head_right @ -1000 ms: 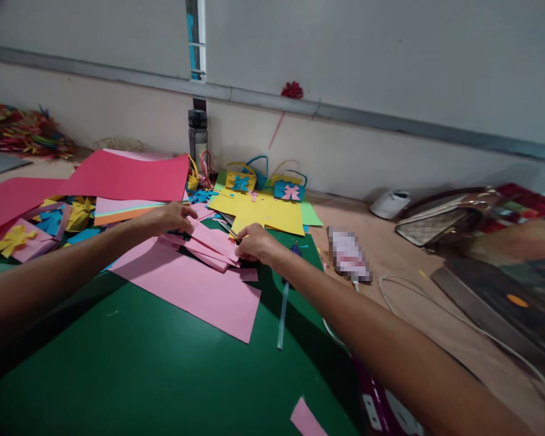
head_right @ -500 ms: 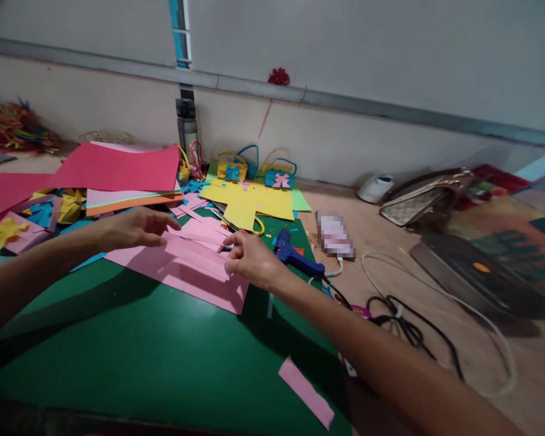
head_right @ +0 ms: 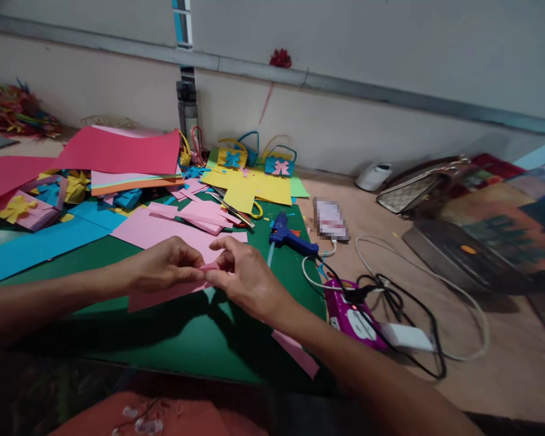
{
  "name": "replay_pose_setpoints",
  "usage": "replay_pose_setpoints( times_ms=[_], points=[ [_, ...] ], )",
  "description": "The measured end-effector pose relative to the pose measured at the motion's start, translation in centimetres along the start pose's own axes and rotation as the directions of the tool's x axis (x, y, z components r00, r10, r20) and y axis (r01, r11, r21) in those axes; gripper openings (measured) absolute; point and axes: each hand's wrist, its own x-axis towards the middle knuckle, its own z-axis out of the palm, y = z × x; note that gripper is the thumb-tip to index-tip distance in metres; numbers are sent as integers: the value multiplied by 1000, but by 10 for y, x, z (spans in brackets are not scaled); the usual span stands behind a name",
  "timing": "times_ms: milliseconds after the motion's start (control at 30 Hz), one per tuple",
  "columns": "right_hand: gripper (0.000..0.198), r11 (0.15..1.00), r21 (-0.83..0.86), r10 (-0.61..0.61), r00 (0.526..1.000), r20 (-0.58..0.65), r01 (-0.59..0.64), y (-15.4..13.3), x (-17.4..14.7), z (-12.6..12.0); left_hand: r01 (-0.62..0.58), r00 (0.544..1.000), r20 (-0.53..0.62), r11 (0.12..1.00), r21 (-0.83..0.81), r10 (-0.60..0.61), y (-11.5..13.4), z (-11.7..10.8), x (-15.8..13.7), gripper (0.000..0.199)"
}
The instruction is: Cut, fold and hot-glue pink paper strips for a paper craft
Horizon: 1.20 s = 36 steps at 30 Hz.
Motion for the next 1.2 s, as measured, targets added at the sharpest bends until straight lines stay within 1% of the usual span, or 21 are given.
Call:
replay_pose_setpoints(
  times_ms=[67,133,200,233,467,600,700,800,933,1033,1133,1200],
  points=[
    [34,990,128,56,998,-9,-54,6,-5,1,14,1000,-21,998,-59,-16,-2,1,-3,35],
    [32,963,254,88,995,35,-94,11,-7,1,53,998,-27,989,-139,-57,-3,1,-6,35],
    [30,935,337,91,993,75,-111,14,-8,-1,91,995,-13,974,-206,-96,-3,2,-8,34],
    [29,929,352,90,993,79,-112,14,-7,-1,104,994,-6,970,-219,-108,-3,2,-9,34],
    [17,959,268,87,995,45,-95,12,-6,0,142,989,-16,967,-212,-148,-2,2,-8,42],
    [15,967,245,62,998,17,-64,13,-8,4,115,992,-25,972,-205,-122,-4,4,-8,45],
    [13,979,199,54,998,-37,-45,12,-9,5,96,995,-20,974,-205,-102,-5,8,-9,44],
    [12,988,153,27,996,-82,-14,10,-9,6,106,994,-12,970,-217,-112,-3,11,-11,43],
    [14,993,117,-9,996,-91,20,10,-8,9,121,992,-11,967,-226,-127,0,14,-10,44],
    [16,996,78,-33,994,-100,41,11,-9,11,115,993,-12,966,-231,-121,-3,17,-7,40],
    [17,996,-6,-87,981,-173,87,11,-11,12,127,992,22,953,-276,-126,-7,21,-6,33],
    [18,990,-67,-139,956,-257,126,11,-13,9,158,987,73,933,-322,-142,-8,22,-6,31]
  ],
)
